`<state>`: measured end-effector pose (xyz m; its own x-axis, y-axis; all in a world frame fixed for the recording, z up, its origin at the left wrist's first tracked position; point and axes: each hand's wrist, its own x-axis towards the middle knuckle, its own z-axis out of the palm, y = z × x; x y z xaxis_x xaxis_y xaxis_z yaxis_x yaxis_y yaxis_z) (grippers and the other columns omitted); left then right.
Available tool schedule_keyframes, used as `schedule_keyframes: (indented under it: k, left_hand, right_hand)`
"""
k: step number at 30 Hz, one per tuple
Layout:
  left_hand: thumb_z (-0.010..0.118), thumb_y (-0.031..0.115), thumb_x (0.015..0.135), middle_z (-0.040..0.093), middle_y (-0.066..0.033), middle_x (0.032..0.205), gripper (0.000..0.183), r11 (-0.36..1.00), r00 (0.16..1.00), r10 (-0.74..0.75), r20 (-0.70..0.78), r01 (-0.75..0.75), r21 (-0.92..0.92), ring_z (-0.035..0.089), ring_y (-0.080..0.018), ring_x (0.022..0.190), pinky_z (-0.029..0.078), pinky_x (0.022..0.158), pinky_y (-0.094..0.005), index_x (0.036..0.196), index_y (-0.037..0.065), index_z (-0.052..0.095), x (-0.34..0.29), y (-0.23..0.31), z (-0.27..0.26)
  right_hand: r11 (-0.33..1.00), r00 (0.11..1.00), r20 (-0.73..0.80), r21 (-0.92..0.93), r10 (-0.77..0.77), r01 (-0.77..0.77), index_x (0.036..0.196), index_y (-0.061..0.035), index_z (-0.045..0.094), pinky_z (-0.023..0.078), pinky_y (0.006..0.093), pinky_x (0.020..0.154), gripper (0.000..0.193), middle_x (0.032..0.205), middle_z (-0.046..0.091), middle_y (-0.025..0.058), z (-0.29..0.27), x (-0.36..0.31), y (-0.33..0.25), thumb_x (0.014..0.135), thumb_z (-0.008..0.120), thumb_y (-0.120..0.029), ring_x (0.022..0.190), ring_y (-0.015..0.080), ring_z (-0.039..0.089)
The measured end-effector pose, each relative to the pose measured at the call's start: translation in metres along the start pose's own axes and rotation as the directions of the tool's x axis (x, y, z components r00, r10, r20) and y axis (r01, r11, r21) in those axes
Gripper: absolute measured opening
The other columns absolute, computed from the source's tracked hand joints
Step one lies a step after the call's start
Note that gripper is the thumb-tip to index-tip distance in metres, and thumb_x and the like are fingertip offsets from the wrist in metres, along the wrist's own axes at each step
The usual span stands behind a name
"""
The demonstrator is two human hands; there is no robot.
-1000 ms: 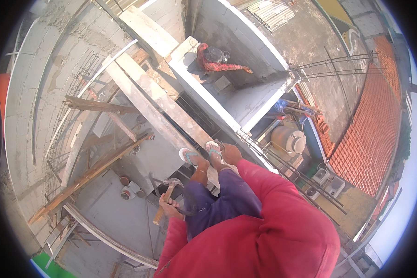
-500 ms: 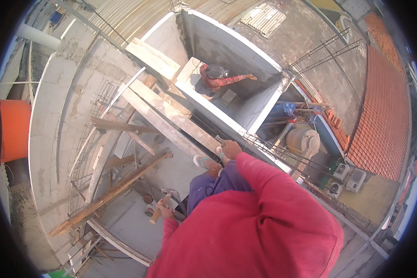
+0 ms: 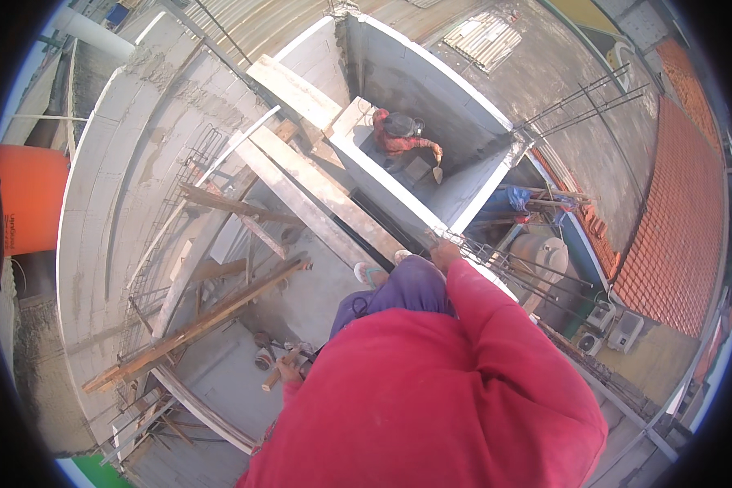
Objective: The person is installing a metal frame onto a concrete wall at a construction site. They use a hammer to secure the frame and adjust its position. The person also moves around the site, handling tools and materials.
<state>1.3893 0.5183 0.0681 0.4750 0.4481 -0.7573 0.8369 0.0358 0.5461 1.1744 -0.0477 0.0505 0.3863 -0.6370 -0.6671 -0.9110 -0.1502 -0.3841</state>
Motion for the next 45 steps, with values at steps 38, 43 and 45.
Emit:
schedule_keyframes:
  k: [38, 43, 45]
  left_hand:
    - [0.053, 0.053, 0.097, 0.047, -0.0017, 0.075, 0.038, 0.947, 0.972, -0.162, -0.171, 0.104, -0.304, 0.038, -0.0127, 0.048, 0.036, 0.041, -0.0313, 0.115, 0.020, 0.061, 0.003, 0.092, 0.153]
    - [0.051, 0.053, 0.101, 0.042, 0.0009, 0.072, 0.038, 0.900, 0.982, -0.111, -0.156, 0.033, -0.434, 0.036, -0.0110, 0.048, 0.034, 0.041, -0.0301, 0.119, 0.021, 0.061, -0.010, 0.135, 0.195]
    - [0.047, 0.053, 0.104, 0.042, 0.0015, 0.074, 0.041, 0.883, 0.972, -0.138, -0.189, 0.034, -0.469, 0.035, -0.0096, 0.049, 0.033, 0.042, -0.0287, 0.121, 0.019, 0.063, -0.016, 0.142, 0.212]
  right_hand:
    - [0.866, 0.868, 0.098, -0.074, -0.487, 0.495, 0.103, -0.0049, 0.074, 0.055, 0.0392, 0.075, 0.027, 0.080, 0.072, 0.0130, -0.067, 0.270, -0.411, 0.090, 0.060, -0.023, 0.078, 0.0263, 0.072]
    - [0.832, 0.844, 0.126, -0.147, -0.521, 0.536, 0.102, -0.0051, 0.074, 0.055, 0.0419, 0.076, 0.025, 0.083, 0.073, 0.0150, -0.077, 0.317, -0.486, 0.088, 0.060, -0.020, 0.080, 0.0286, 0.072]
    - [0.773, 0.793, 0.154, -0.178, -0.589, 0.609, 0.102, -0.0058, 0.075, 0.056, 0.0420, 0.078, 0.025, 0.088, 0.075, 0.0166, -0.074, 0.330, -0.512, 0.087, 0.060, -0.019, 0.084, 0.0303, 0.074]
